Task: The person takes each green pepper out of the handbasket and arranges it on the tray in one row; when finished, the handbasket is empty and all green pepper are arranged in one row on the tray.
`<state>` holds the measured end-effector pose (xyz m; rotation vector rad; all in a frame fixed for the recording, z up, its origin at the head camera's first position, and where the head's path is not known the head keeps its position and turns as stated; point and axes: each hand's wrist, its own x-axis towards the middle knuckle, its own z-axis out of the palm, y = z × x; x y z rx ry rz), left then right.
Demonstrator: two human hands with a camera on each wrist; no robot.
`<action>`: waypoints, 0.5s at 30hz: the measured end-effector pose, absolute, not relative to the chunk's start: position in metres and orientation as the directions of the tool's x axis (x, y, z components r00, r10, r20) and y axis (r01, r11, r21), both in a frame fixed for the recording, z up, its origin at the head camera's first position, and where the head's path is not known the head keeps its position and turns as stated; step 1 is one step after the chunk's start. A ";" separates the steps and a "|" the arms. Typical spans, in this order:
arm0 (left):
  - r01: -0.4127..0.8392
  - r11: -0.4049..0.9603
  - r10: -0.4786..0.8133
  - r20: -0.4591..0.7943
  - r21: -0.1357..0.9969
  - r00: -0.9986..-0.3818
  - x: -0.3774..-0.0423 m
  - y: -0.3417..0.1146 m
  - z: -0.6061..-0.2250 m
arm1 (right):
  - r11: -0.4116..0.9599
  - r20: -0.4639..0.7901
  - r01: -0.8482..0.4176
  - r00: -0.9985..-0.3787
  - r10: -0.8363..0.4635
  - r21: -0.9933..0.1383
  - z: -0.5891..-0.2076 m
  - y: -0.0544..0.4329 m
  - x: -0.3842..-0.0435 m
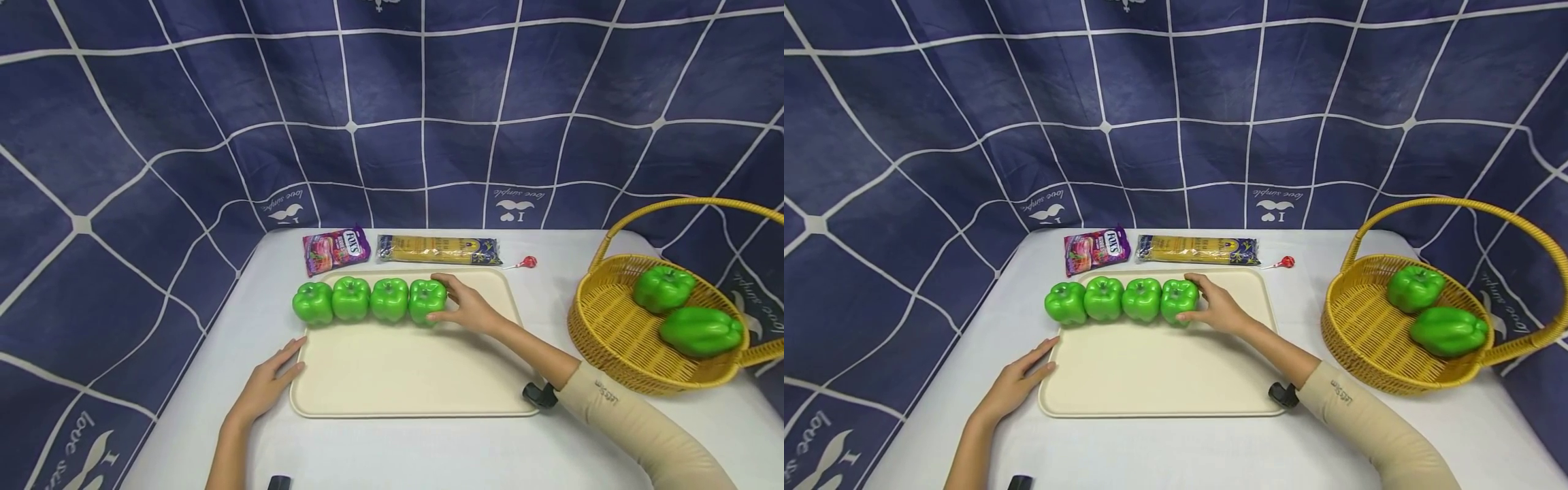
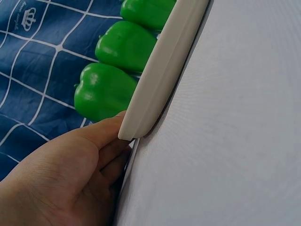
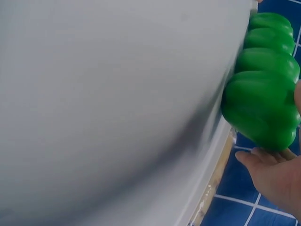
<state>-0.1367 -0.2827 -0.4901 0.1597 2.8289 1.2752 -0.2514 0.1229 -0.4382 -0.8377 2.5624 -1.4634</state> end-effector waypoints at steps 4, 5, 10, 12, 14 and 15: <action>0.083 0.660 0.113 0.011 0.747 -0.994 -0.138 -0.281 -0.490 | 0.423 0.211 -0.447 -0.842 -0.497 -0.788 -0.435 0.130 -0.249; 0.082 0.660 0.113 0.010 0.747 -0.994 -0.138 -0.281 -0.490 | 0.434 0.218 -0.457 -0.841 -0.495 -0.776 -0.434 0.132 -0.248; 0.075 0.667 0.107 0.004 0.741 -0.994 -0.138 -0.281 -0.489 | 0.513 0.266 -0.510 -0.838 -0.476 -0.690 -0.423 0.150 -0.240; 0.068 0.672 0.101 0.000 0.738 -0.995 -0.138 -0.281 -0.489 | 0.547 0.292 -0.533 -0.834 -0.468 -0.645 -0.417 0.162 -0.234; 0.058 0.673 0.093 -0.006 0.738 -0.996 -0.138 -0.281 -0.488 | 0.575 0.322 -0.553 -0.828 -0.459 -0.603 -0.412 0.175 -0.228; 0.056 0.675 0.091 -0.008 0.736 -0.996 -0.138 -0.281 -0.489 | 0.585 0.340 -0.563 -0.824 -0.454 -0.584 -0.409 0.183 -0.224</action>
